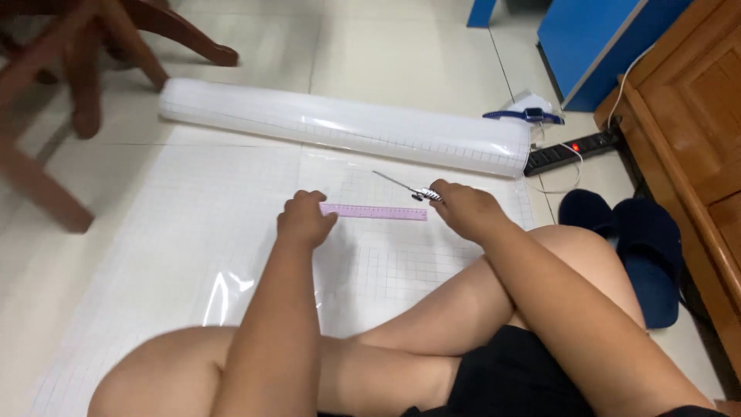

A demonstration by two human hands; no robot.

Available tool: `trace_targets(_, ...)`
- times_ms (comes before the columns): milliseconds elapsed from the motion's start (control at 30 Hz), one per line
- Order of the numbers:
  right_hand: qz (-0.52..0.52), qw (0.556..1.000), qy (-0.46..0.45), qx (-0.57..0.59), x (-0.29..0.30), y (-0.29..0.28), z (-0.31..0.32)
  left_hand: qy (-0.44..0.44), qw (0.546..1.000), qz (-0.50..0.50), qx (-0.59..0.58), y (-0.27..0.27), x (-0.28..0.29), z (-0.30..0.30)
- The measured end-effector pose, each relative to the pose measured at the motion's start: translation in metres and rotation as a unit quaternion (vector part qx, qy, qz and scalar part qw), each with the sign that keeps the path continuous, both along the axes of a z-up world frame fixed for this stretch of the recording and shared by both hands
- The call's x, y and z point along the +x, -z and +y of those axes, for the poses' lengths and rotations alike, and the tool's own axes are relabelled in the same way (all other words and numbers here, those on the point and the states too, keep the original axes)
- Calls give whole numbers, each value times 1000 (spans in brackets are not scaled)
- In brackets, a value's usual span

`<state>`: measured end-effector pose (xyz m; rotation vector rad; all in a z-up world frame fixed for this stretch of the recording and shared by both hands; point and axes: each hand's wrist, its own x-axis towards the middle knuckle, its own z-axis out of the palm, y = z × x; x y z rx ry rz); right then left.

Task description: The person cuts a piece of clear protective film on the floor using a ruler and a utility knife.

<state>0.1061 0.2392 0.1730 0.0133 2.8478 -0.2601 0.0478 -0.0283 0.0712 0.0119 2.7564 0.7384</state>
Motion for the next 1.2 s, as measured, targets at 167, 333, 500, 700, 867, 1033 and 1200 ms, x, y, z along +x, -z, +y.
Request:
trace_targets(167, -35, 998, 43, 4, -21, 27, 17, 88, 996, -31, 7, -8, -18, 32)
trace_targets(333, -92, 994, 64, -1, -36, 31, 16, 84, 996, -30, -7, -11, -24, 47)
trace_targets(500, -120, 980, 110, -113, -38, 23, 2, 76, 993, -76, -46, -12, -5, 71)
trace_targets(700, -165, 983, 46, -73, -33, 87, 44, 72, 991, -91, -70, -31, 8, 73)
trace_targets(867, -180, 974, 54, -124, -59, 63, 36, 13, 987, -145, -71, -6, 9, 57)
trace_targets(1033, -189, 973, 84, -105, -72, 69, 25, 45, 971, -195, -128, -15, 10, 62)
trace_targets(1200, -219, 966, 107, -85, -84, 78, 21, 56, 969, -190, -150, 6, -2, 69)
